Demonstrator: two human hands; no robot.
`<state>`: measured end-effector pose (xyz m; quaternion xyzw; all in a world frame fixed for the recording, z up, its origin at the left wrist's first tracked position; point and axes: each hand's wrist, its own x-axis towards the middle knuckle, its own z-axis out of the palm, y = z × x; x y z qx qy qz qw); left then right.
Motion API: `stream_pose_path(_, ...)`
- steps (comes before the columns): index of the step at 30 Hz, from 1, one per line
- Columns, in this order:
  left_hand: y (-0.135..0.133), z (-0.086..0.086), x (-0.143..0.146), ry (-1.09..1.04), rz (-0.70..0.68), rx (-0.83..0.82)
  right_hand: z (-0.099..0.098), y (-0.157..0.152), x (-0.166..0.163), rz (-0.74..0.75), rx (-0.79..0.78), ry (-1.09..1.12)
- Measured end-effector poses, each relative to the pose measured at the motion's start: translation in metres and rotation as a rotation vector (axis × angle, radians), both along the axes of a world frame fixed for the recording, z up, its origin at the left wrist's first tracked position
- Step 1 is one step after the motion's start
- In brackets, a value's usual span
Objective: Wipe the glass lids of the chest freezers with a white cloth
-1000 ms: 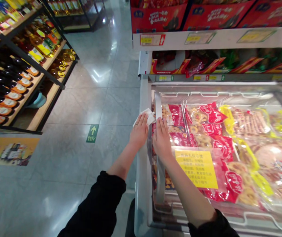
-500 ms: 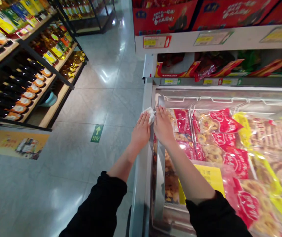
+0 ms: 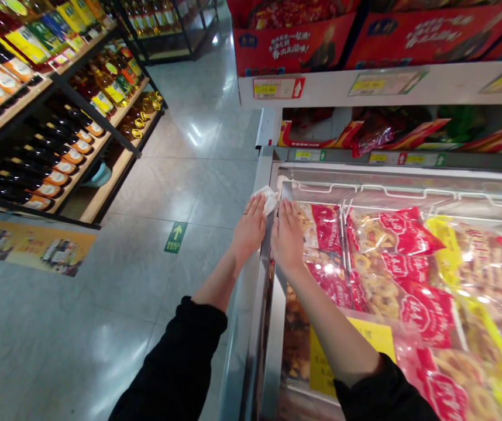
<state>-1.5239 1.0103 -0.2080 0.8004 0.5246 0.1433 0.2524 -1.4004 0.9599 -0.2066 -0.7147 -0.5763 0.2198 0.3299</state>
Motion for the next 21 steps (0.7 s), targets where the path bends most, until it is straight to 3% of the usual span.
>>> stream_pose_path(2,0.021,-0.002,0.010,0.007,0.041,-0.002,-0.001,0.001,0.001,-0.011,0.003,0.012)
stream_pose_path(4,0.024,-0.002,0.014,-0.002,0.078,0.015,-0.003,0.001,0.002,-0.031,0.002,0.021)
stream_pose_path(9,-0.012,0.001,0.005,0.010,0.069,0.032,0.000,0.000,-0.001,-0.071,-0.003,0.049)
stream_pose_path(11,-0.011,0.002,0.003,0.028,0.060,0.033,0.004,0.000,-0.002,-0.076,-0.020,0.052)
stream_pose_path(13,0.008,0.001,0.006,0.042,0.052,0.033,0.006,0.003,-0.002,-0.075,-0.042,0.042)
stream_pose_path(18,0.090,-0.004,0.033,0.109,0.054,0.017,0.005,0.017,0.003,-0.018,-0.050,-0.017)
stream_pose_path(21,0.106,-0.002,0.041,0.151,0.046,0.009,0.004,0.022,0.005,-0.004,-0.035,-0.020)
